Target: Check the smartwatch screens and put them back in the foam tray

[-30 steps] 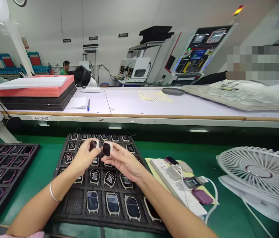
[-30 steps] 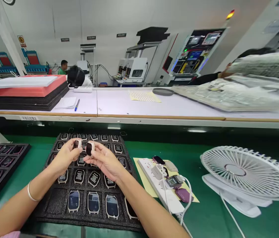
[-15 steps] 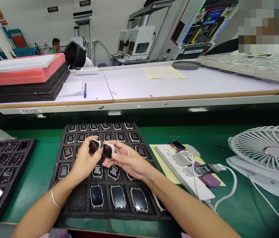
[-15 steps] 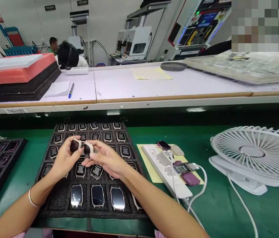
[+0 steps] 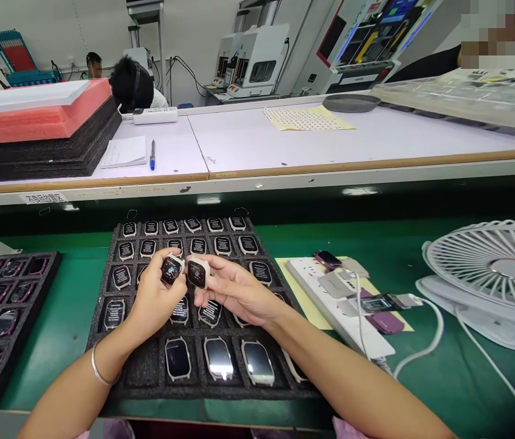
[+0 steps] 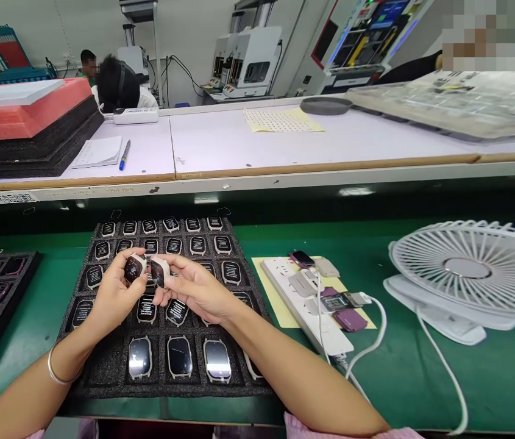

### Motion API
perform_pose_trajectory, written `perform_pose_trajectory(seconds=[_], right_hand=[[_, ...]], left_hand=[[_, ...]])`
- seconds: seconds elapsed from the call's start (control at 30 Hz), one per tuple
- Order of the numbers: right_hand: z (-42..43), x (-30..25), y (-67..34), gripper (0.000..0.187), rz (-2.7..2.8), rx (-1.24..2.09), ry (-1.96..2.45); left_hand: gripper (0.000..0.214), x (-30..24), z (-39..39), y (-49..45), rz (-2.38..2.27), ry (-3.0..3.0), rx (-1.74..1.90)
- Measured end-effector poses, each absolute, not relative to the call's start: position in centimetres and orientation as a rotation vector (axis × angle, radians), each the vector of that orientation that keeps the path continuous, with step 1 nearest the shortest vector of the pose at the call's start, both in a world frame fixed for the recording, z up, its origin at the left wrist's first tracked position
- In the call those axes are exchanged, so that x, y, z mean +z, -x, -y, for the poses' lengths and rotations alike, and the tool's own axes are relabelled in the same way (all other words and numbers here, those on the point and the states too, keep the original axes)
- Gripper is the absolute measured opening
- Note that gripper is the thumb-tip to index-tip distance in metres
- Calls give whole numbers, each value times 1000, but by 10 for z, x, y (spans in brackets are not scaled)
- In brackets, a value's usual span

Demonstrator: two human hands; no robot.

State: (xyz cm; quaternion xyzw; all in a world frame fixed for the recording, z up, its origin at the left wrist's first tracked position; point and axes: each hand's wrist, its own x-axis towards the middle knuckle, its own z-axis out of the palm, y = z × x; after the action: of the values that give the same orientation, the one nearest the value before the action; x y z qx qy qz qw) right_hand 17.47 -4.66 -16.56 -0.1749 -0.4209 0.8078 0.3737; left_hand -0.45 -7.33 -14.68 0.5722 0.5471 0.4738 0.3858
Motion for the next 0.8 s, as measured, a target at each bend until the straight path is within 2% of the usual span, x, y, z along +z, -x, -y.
perform_pose_trajectory(seconds=[0.8], right_hand=[[48,-164,-174,46,1095,2073,423]], left_hand=[[37,-149,75,5,-1418,-1502,1204]])
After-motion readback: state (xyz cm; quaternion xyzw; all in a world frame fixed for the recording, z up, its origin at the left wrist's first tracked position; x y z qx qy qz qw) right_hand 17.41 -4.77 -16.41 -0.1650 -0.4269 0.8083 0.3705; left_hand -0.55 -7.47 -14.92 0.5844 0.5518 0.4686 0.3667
